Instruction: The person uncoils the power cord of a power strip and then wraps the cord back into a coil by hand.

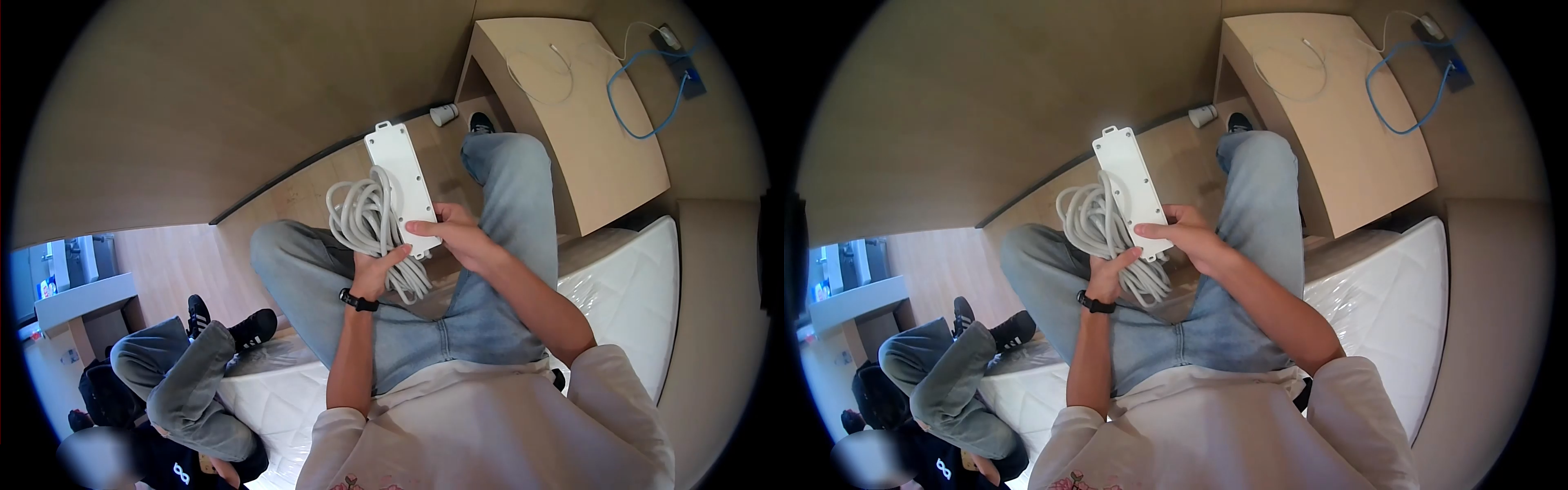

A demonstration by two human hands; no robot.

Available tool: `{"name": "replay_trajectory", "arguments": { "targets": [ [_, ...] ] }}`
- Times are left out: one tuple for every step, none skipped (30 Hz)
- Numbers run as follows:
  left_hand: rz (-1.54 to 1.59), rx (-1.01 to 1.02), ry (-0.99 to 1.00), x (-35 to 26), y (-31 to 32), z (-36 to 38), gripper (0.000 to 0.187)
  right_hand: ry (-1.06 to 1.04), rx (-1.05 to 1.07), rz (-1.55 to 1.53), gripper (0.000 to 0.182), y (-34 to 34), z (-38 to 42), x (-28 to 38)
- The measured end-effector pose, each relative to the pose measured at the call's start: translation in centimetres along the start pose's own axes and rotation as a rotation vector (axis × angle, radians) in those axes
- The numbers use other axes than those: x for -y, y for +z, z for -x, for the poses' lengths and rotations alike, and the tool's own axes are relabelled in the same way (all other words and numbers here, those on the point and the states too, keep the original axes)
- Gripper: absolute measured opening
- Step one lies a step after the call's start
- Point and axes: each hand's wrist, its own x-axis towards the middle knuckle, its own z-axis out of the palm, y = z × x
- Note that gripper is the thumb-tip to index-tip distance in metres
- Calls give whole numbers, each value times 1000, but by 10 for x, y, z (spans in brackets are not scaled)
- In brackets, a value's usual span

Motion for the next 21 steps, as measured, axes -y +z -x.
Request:
{"name": "replay_trajectory", "arguments": {
  "targets": [
    [-9,-9,-2,0,0,0,60,-4,-2,7,36,0,0,0],
    [-11,-9,-1,1,0,1,60,-5,-1,6,36,0,1,0],
    [-10,-3,7,1,0,2,60,-9,-1,27,36,-1,1,0],
    [-9,3,15,2,0,1,60,-13,-3,49,35,-2,2,0],
    [-10,5,16,2,1,1,60,-15,-4,48,35,-2,2,-1],
    [-20,9,32,2,1,1,60,-43,3,32,37,-2,3,-2],
    [-29,14,50,3,1,1,59,-71,11,17,38,-2,3,-3],
    [-29,14,51,3,2,0,59,-72,11,18,38,-2,2,-5],
    [11,-3,39,3,3,0,58,-89,-3,22,41,-1,0,-6],
    [50,-20,25,3,4,0,57,-105,-16,26,44,-1,-1,-7],
    [49,-20,25,3,5,0,57,-105,-15,25,44,0,-2,-7],
    [68,-39,36,3,6,0,54,-76,-6,-2,47,0,-1,-6],
    [87,-57,46,3,7,0,51,-45,3,-30,50,0,-1,-6],
    [87,-56,48,3,6,0,51,-47,3,-29,50,0,-2,-8],
    [109,-70,34,2,5,0,48,-59,-13,-44,51,0,-3,-9],
    [131,-85,21,2,4,0,45,-71,-28,-60,52,0,-4,-11],
    [131,-85,22,2,4,1,45,-71,-27,-59,52,-1,-2,-11],
    [155,-121,40,-1,6,2,43,-8,-50,-61,50,2,3,-6],
    [180,-156,59,-2,8,3,41,54,-73,-63,49,2,5,-3],
    [180,-155,60,-1,7,3,41,53,-74,-62,49,1,4,-6],
    [183,-162,103,0,8,2,40,52,-90,-27,47,-1,0,-10]
  ]
}}
